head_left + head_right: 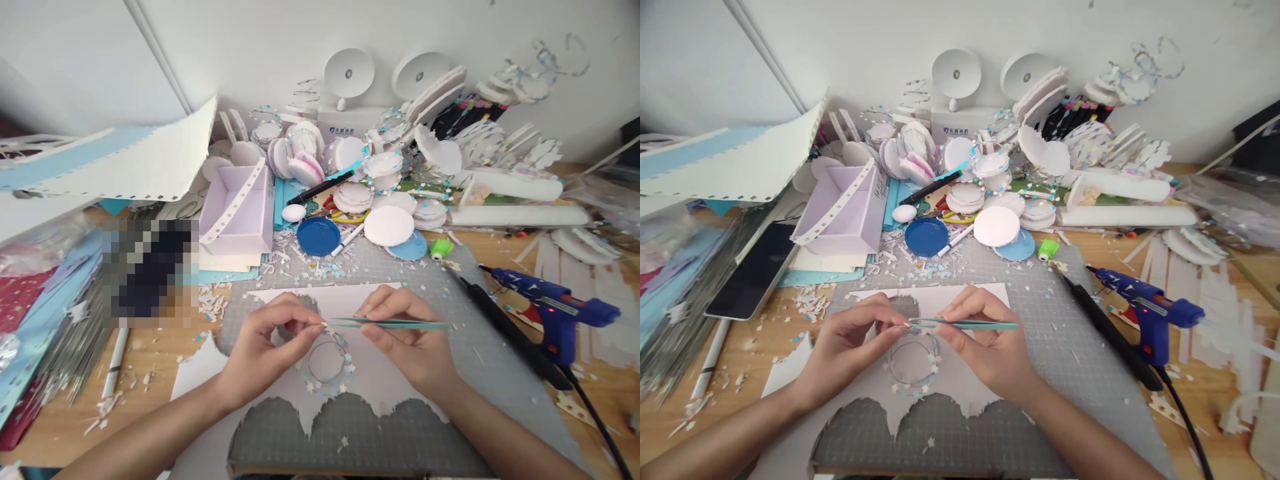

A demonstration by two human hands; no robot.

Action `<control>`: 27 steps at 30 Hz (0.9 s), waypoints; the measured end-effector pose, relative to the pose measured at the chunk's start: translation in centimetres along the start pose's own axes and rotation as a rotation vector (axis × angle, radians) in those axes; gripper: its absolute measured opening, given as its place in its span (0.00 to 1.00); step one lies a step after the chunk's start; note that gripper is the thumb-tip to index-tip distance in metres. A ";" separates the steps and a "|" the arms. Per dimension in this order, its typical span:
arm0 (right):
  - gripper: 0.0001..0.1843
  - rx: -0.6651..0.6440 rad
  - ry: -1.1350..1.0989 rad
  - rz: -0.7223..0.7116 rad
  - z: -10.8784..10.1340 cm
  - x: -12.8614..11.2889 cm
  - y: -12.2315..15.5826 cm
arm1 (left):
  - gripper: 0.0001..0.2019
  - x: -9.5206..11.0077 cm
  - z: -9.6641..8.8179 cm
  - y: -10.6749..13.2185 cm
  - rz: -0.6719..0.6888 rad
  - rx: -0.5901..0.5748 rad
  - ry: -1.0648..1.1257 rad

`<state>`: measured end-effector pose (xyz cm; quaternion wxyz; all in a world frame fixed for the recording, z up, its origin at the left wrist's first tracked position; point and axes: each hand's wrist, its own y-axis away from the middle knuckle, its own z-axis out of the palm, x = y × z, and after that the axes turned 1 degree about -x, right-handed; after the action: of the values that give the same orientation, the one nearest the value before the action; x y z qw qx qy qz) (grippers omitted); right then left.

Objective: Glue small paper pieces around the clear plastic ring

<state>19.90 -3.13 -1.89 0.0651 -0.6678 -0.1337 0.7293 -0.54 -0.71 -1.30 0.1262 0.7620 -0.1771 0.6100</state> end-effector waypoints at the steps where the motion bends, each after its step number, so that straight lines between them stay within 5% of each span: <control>1: 0.09 0.013 0.002 0.009 0.0 0.0 0.0 | 0.05 0.0 0.0 0.0 -0.003 -0.002 -0.003; 27: 0.05 0.023 0.041 0.050 -0.1 -0.1 0.0 | 0.05 0.4 0.2 -0.3 0.000 -0.019 -0.030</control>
<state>20.04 -3.10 -1.77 0.0570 -0.6849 -0.1072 0.7185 -0.15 -0.53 -0.90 0.1307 0.7698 -0.1848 0.5968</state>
